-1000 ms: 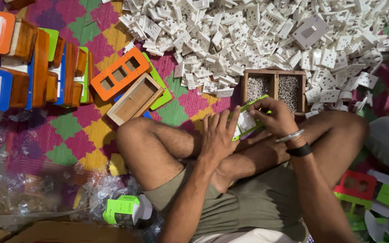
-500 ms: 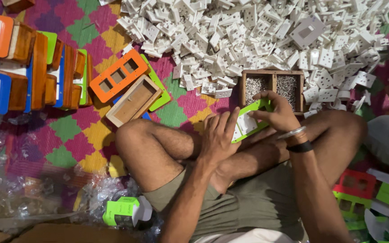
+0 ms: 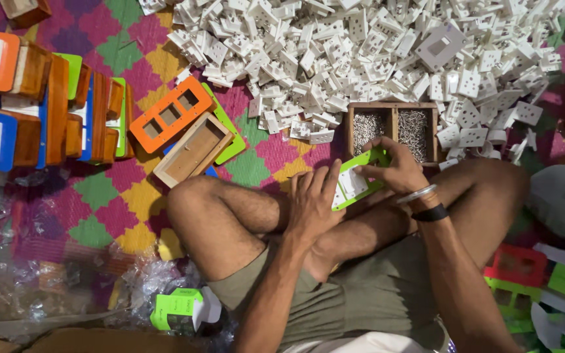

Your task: The person sits on the floor and assembles electrical outlet plates by inserting white plastic inserts into colored frames and securing them with screws. The person handles orange and green frames, using a small screwdriver to fasten the components together.

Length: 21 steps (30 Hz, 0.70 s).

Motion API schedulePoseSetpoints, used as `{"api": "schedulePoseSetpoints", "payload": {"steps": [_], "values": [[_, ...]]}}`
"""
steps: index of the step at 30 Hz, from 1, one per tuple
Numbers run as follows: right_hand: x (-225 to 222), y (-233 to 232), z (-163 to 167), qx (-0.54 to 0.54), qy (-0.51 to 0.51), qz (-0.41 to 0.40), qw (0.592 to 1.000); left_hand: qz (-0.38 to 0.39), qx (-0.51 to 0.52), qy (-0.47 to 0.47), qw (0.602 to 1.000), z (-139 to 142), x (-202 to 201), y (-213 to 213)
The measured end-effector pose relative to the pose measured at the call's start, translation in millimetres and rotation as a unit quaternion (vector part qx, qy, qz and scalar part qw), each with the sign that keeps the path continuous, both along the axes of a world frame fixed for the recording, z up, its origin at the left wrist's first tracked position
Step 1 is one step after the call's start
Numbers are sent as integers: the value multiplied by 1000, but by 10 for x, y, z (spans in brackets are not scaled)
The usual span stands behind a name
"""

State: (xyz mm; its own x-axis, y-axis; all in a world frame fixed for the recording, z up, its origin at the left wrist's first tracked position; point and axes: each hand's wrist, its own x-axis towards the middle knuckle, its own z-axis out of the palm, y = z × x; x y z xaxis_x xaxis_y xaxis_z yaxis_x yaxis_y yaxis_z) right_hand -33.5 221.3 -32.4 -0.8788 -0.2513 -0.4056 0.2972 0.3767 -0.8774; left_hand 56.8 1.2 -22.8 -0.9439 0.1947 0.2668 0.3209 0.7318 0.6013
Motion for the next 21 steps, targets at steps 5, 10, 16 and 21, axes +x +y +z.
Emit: {"api": "schedulePoseSetpoints", "payload": {"steps": [5,10,16,21], "values": [[-8,-45,80,32,-31,9,999,2,-19,-8,1000,-4,13,-3],[15,-34,131,59,-145,-5,988,-6,-5,-48,999,-16,-3,9],[100,-31,-145,5,42,24,999,3,-11,-55,998,-59,25,16],[36,-11,-205,-27,-7,3,1000,9,-12,-24,1000,-78,47,62]]}}
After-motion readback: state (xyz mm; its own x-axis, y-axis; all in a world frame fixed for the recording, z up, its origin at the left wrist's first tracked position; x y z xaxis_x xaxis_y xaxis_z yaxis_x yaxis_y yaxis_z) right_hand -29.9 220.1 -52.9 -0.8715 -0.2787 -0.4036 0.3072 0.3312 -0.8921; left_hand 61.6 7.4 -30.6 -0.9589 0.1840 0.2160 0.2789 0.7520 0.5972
